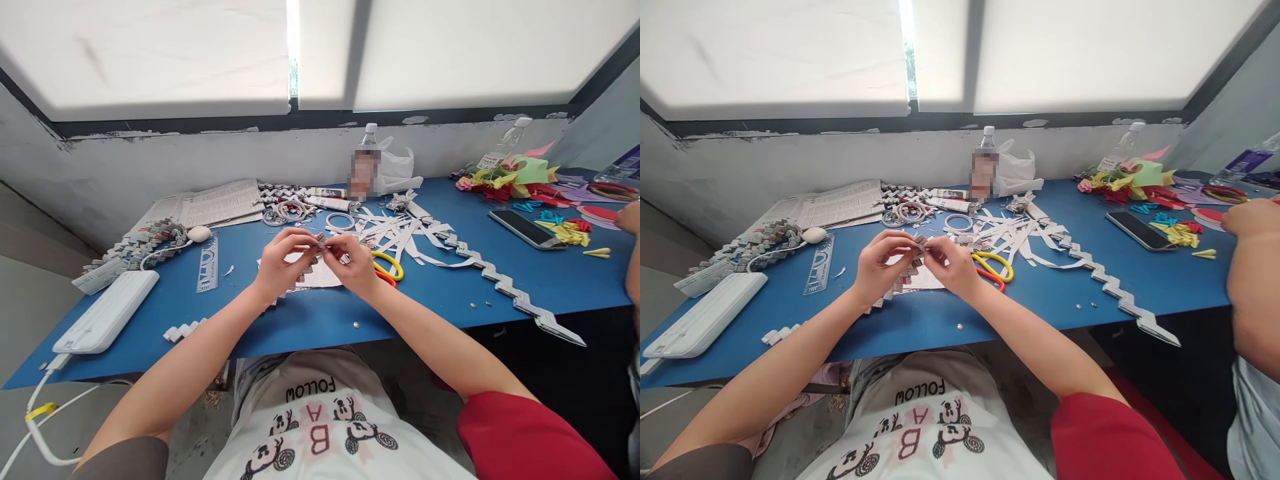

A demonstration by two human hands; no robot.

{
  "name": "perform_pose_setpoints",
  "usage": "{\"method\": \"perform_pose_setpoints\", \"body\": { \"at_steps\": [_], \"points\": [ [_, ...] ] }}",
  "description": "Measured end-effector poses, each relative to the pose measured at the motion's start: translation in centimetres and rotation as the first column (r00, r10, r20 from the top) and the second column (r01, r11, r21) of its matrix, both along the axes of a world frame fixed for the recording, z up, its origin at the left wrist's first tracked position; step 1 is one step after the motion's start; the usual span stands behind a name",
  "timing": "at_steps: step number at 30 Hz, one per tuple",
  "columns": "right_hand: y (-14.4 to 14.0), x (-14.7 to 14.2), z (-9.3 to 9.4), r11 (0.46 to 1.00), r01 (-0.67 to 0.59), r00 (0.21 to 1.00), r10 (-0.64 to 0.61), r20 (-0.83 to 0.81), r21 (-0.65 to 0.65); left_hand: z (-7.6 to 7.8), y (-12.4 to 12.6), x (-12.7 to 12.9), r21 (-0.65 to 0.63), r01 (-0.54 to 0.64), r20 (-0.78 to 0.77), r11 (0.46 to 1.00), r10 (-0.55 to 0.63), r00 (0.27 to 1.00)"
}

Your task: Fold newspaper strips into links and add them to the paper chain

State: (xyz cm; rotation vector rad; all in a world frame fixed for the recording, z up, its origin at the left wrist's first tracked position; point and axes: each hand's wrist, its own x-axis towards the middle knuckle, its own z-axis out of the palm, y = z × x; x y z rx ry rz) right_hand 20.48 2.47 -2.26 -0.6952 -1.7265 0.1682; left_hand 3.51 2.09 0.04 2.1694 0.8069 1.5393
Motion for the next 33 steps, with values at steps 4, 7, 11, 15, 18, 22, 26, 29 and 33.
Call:
{"method": "perform_pose_setpoints", "body": {
  "at_steps": [4,7,11,15,18,22,26,29,33],
  "points": [
    [0.0,-0.1,-0.1,0.997,0.060,0.997,-0.062,0.043,0.049,0.1,0.0,0.1,-0.027,0.010,0.019,1.000,-0.009,1.000],
    [0.1,-0.1,-0.2,0.992,0.096,0.991,-0.103,0.085,0.080,0.4,-0.2,0.2,-0.066,0.010,0.011,0.998,-0.009,1.000],
    [0.3,0.0,-0.3,0.986,0.111,0.979,-0.130,0.155,0.125,0.6,-0.4,0.3,-0.194,0.004,0.023,0.981,0.000,1.000],
    [0.5,0.0,-0.4,0.983,0.147,0.964,-0.167,0.206,0.108,0.5,0.3,0.3,-0.436,0.044,0.059,0.899,-0.021,0.998],
    [0.4,-0.2,-0.3,0.986,0.166,0.963,-0.163,0.214,0.002,0.3,1.1,0.0,-0.581,0.096,0.082,0.808,-0.058,0.995],
    [0.3,-0.4,-0.2,0.976,0.166,0.967,-0.134,0.215,-0.138,0.3,1.5,-0.2,-0.645,0.104,0.091,0.757,-0.059,0.994],
    [0.5,-0.4,-0.1,0.968,0.151,0.969,-0.106,0.223,-0.198,0.5,1.3,-0.2,-0.657,0.109,0.111,0.746,-0.047,0.993],
    [0.5,-0.3,0.0,0.962,0.103,0.982,-0.058,0.182,-0.253,0.7,1.4,-0.3,-0.715,0.136,0.166,0.685,-0.022,0.986],
    [0.7,-0.4,0.2,0.945,-0.059,0.995,0.080,0.052,-0.323,0.9,2.0,-0.7,-0.809,0.248,0.286,0.533,-0.011,0.958]
  ]
}}
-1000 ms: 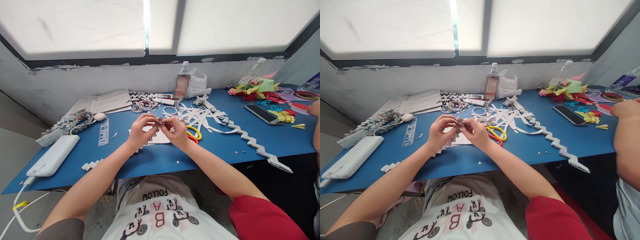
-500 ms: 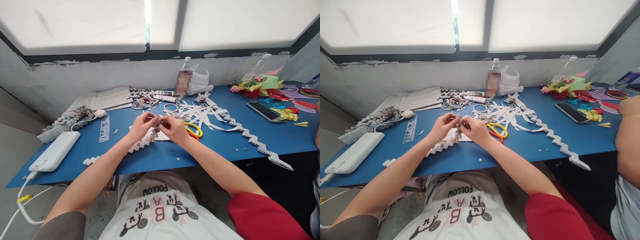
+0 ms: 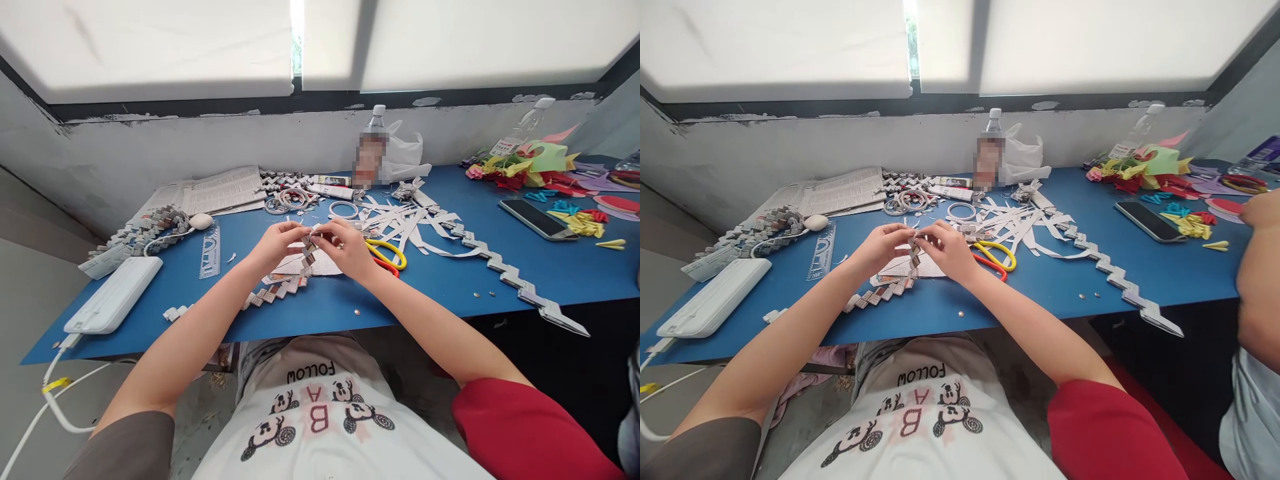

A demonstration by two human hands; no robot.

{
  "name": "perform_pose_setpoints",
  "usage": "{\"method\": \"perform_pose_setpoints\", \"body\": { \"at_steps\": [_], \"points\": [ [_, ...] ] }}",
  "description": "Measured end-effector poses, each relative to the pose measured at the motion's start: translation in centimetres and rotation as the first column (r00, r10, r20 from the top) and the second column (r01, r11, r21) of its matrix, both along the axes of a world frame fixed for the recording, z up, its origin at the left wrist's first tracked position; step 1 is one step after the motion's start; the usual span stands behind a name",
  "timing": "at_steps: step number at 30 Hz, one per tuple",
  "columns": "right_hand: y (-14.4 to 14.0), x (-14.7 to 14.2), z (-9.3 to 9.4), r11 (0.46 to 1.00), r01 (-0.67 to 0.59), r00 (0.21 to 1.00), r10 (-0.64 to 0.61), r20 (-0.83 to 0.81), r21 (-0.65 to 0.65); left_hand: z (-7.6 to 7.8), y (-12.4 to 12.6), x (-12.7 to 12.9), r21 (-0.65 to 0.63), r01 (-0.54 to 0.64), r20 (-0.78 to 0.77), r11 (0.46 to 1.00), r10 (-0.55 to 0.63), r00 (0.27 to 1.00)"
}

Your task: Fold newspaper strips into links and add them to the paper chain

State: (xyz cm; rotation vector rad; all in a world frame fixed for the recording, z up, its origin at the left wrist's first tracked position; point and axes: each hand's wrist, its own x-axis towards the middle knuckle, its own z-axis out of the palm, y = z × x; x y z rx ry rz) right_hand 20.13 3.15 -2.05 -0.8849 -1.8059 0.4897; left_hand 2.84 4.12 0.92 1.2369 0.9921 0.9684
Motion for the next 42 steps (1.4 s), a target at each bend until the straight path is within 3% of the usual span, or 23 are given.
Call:
{"method": "perform_pose_setpoints", "body": {
  "at_steps": [5,8,11,14,22,31,42],
  "points": [
    [0.5,-0.3,-0.1,0.954,-0.213,0.952,0.153,-0.265,-0.212,0.1,0.6,-0.4,-0.156,-0.004,0.072,0.988,0.016,0.997],
    [0.6,-0.5,0.0,0.901,-0.293,0.894,0.138,-0.426,-0.321,-0.1,0.9,-0.5,-0.221,-0.010,0.102,0.975,0.033,0.994],
    [0.6,-0.7,0.2,0.848,-0.339,0.865,0.111,-0.489,-0.408,-0.2,1.0,-0.5,-0.262,0.008,0.122,0.965,0.025,0.992],
    [0.5,-0.7,0.2,0.822,-0.375,0.853,0.127,-0.506,-0.428,-0.2,0.9,-0.5,-0.249,0.022,0.124,0.968,0.009,0.992],
    [0.7,-0.6,0.1,0.816,-0.405,0.865,0.195,-0.463,-0.412,-0.4,0.8,-0.4,-0.171,0.032,0.068,0.985,-0.021,0.997],
    [1.0,-0.2,-0.3,0.799,-0.417,0.874,0.223,-0.432,-0.434,-0.6,0.8,-0.8,-0.041,-0.018,-0.056,0.999,0.015,0.998],
    [1.2,-0.2,-0.4,0.848,-0.334,0.932,0.232,-0.280,-0.412,-1.2,1.2,-0.9,-0.110,0.005,0.039,0.994,-0.001,0.999]
  ]
}}
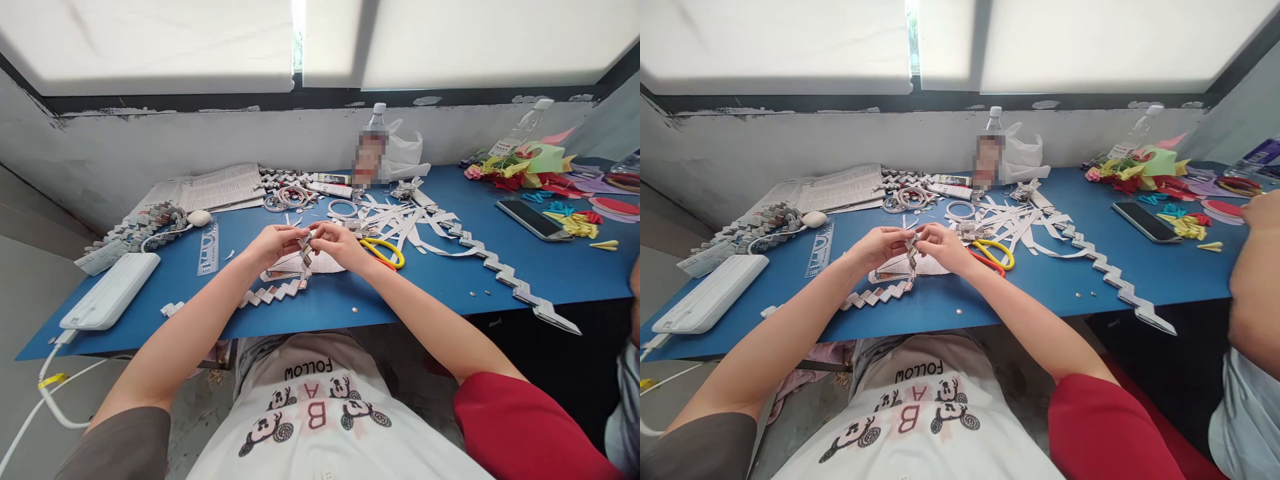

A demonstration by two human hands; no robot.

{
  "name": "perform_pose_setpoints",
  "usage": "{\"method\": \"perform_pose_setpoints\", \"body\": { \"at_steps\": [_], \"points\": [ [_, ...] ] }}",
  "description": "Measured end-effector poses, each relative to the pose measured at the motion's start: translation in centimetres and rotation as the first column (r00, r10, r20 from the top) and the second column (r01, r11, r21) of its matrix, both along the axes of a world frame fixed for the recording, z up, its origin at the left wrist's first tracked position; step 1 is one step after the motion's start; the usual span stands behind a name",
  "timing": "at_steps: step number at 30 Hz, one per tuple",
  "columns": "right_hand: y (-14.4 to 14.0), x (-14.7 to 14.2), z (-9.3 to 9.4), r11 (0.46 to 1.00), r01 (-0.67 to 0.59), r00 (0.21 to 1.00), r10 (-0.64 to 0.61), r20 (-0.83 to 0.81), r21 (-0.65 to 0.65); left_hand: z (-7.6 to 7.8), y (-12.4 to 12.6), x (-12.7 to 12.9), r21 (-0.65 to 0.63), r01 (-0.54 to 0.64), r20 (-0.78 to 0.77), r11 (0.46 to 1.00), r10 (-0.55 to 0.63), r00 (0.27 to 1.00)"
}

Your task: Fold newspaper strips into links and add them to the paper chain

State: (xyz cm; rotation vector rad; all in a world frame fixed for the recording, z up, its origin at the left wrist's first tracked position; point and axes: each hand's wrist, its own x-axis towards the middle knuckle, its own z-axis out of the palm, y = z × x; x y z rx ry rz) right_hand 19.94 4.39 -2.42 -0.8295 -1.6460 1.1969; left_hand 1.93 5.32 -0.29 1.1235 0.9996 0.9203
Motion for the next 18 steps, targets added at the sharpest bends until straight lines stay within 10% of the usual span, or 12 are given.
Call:
{"method": "perform_pose_setpoints", "body": {
  "at_steps": [18],
  "points": [
    [0.69,-0.06,-0.48,0.999,-0.046,0.998,0.047,0.039,-0.027,0.16,-0.62,0.57,0.062,-0.079,-0.157,0.995,0.088,0.984]
  ]
}}
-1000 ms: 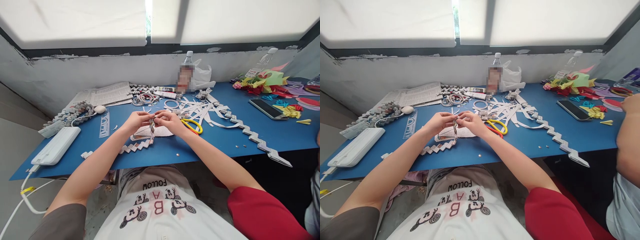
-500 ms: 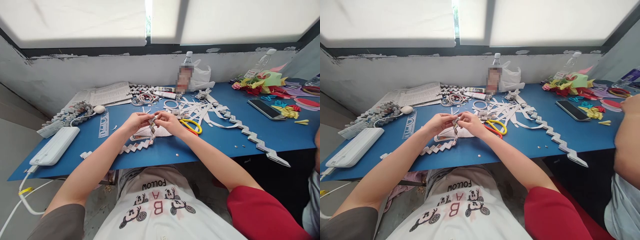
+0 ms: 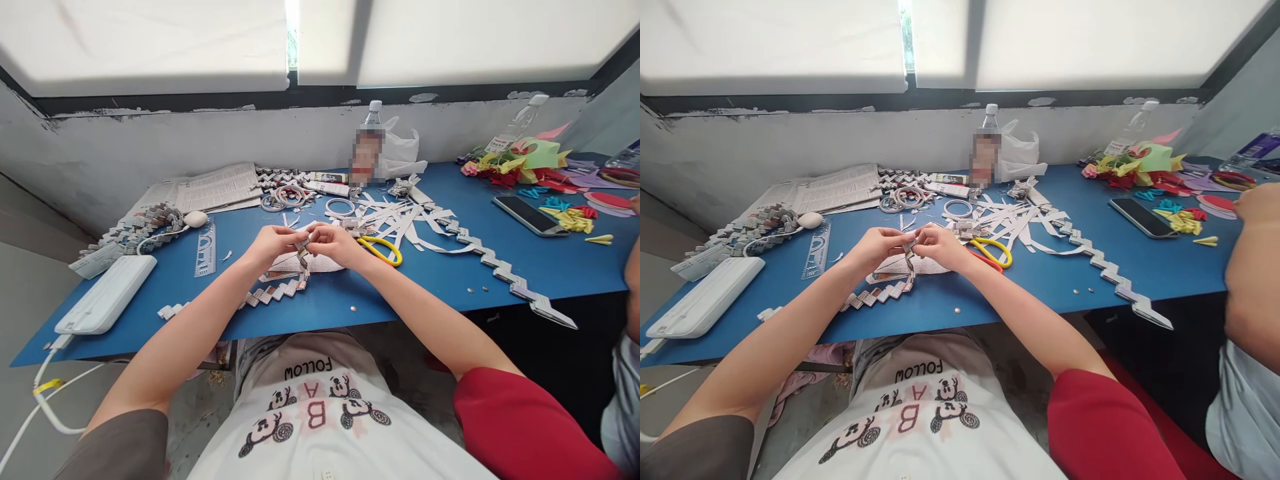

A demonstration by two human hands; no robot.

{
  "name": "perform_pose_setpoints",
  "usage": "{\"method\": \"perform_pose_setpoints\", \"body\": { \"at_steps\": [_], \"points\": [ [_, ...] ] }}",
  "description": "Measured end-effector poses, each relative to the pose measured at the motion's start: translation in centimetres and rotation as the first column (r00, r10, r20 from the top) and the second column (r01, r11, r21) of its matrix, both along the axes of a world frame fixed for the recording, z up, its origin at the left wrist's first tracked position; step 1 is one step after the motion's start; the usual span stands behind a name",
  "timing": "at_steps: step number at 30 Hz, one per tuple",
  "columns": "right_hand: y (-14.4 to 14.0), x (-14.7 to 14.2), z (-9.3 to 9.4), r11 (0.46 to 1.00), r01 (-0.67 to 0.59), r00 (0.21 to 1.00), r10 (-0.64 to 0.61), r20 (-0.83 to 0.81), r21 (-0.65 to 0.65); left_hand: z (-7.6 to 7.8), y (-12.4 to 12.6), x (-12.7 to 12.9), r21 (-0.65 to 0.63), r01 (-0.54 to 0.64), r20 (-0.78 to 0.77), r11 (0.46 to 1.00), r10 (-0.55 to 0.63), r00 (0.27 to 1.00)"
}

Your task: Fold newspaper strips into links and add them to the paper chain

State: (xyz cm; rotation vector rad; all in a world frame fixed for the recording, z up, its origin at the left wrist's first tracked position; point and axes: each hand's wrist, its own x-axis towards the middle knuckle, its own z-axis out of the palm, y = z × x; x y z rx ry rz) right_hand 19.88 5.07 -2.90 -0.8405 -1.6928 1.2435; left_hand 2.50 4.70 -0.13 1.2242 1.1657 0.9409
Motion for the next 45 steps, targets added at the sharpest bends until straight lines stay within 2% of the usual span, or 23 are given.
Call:
{"method": "perform_pose_setpoints", "body": {
  "at_steps": [8,15,25,36,38,42,45],
  "points": [
    [0.0,-0.3,-0.4,0.995,0.093,0.992,-0.091,-0.082,0.020,0.9,-0.4,0.0,0.037,-0.013,0.003,0.999,0.013,1.000],
    [0.2,-0.3,-0.7,0.975,0.205,0.976,-0.197,-0.091,0.085,0.6,-0.6,0.2,0.124,-0.025,-0.002,0.992,0.025,1.000],
    [-0.4,0.0,-0.2,0.972,0.173,0.985,-0.174,-0.005,0.160,-0.2,-0.2,0.2,0.056,0.040,0.011,0.998,-0.041,0.999],
    [-0.6,0.3,0.4,0.965,0.158,0.980,-0.179,0.086,0.207,-0.3,-0.4,0.2,0.071,-0.021,0.020,0.997,0.020,1.000],
    [-0.5,0.3,0.3,0.972,0.147,0.986,-0.159,0.056,0.184,-0.1,-0.4,0.3,0.070,-0.047,0.054,0.996,0.043,0.998],
    [-0.3,0.4,0.1,0.992,0.113,0.993,-0.111,-0.034,0.054,0.1,-0.5,0.5,0.080,-0.092,0.092,0.993,0.085,0.992],
    [-0.2,0.4,0.1,0.991,0.128,0.990,-0.126,-0.060,0.039,0.1,-0.5,0.5,0.097,-0.083,0.091,0.992,0.074,0.993]
  ]
}}
